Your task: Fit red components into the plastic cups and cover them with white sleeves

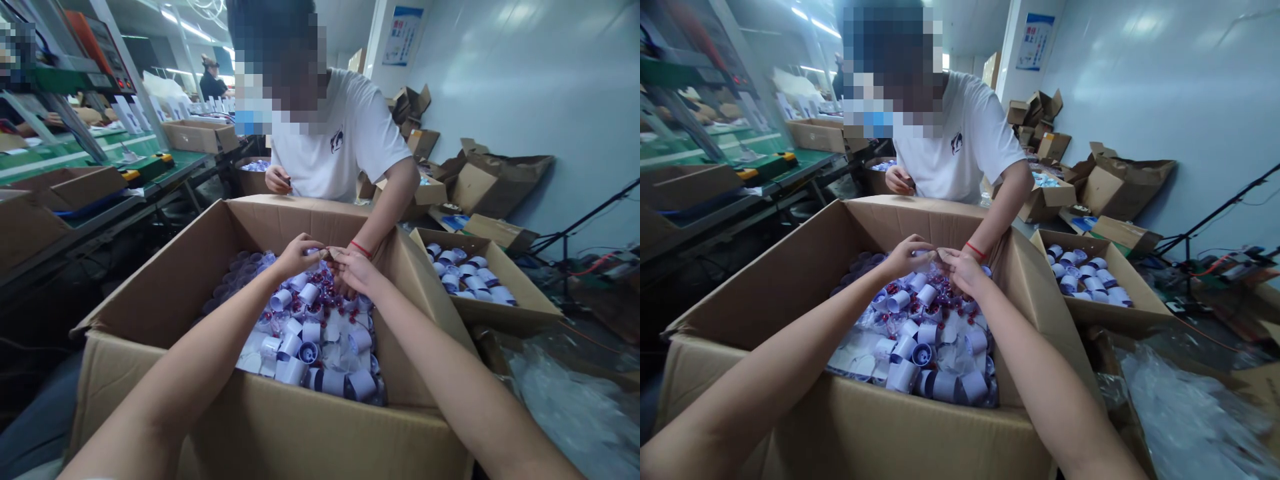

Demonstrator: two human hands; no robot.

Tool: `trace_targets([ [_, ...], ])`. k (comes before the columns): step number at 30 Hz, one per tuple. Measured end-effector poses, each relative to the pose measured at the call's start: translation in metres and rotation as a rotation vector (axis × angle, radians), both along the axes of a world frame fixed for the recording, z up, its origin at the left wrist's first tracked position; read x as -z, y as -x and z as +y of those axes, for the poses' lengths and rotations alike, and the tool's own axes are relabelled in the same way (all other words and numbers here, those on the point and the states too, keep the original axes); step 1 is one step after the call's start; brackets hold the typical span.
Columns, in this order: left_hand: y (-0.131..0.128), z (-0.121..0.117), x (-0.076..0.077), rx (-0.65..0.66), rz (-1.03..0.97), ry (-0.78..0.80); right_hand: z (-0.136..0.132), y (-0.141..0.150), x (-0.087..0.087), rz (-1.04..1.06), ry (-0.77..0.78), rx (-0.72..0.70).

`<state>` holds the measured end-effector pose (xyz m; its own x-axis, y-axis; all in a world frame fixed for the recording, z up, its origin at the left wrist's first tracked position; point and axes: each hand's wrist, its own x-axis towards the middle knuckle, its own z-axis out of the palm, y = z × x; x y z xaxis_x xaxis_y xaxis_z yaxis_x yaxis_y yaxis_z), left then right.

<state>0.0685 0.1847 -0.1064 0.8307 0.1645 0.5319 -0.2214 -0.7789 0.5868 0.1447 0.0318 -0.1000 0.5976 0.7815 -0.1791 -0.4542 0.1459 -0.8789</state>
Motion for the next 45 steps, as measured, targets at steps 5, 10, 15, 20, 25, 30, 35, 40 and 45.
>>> trace_targets([
  [5,-0.001,0.000,0.002,0.004,0.015,-0.027,0.003,0.002,0.002,-0.017,0.034,0.052],
  [10,0.000,0.003,-0.003,-0.016,0.023,-0.044,0.000,-0.002,0.001,-0.048,0.024,0.016],
  [15,0.002,0.006,-0.009,-0.088,-0.003,-0.016,-0.003,-0.006,-0.004,-0.057,0.008,0.009],
  [20,0.002,0.007,-0.011,-0.124,-0.015,0.091,-0.006,-0.011,-0.004,-0.114,-0.013,0.028],
  [25,0.004,0.007,-0.016,-0.183,0.014,0.237,-0.008,-0.016,-0.006,-0.154,-0.062,0.096],
  [30,0.006,0.010,-0.017,-0.181,0.061,0.272,-0.008,-0.020,-0.008,-0.204,-0.075,0.181],
  [35,0.007,0.014,-0.009,-0.140,0.088,0.163,-0.007,-0.020,-0.011,-0.365,-0.026,0.290],
  [40,0.008,0.021,0.002,-0.073,0.201,0.114,-0.005,-0.009,-0.015,-0.628,0.000,0.216],
  [45,0.003,0.030,0.012,-0.093,0.215,-0.018,-0.008,-0.001,-0.014,-0.933,0.076,0.105],
])
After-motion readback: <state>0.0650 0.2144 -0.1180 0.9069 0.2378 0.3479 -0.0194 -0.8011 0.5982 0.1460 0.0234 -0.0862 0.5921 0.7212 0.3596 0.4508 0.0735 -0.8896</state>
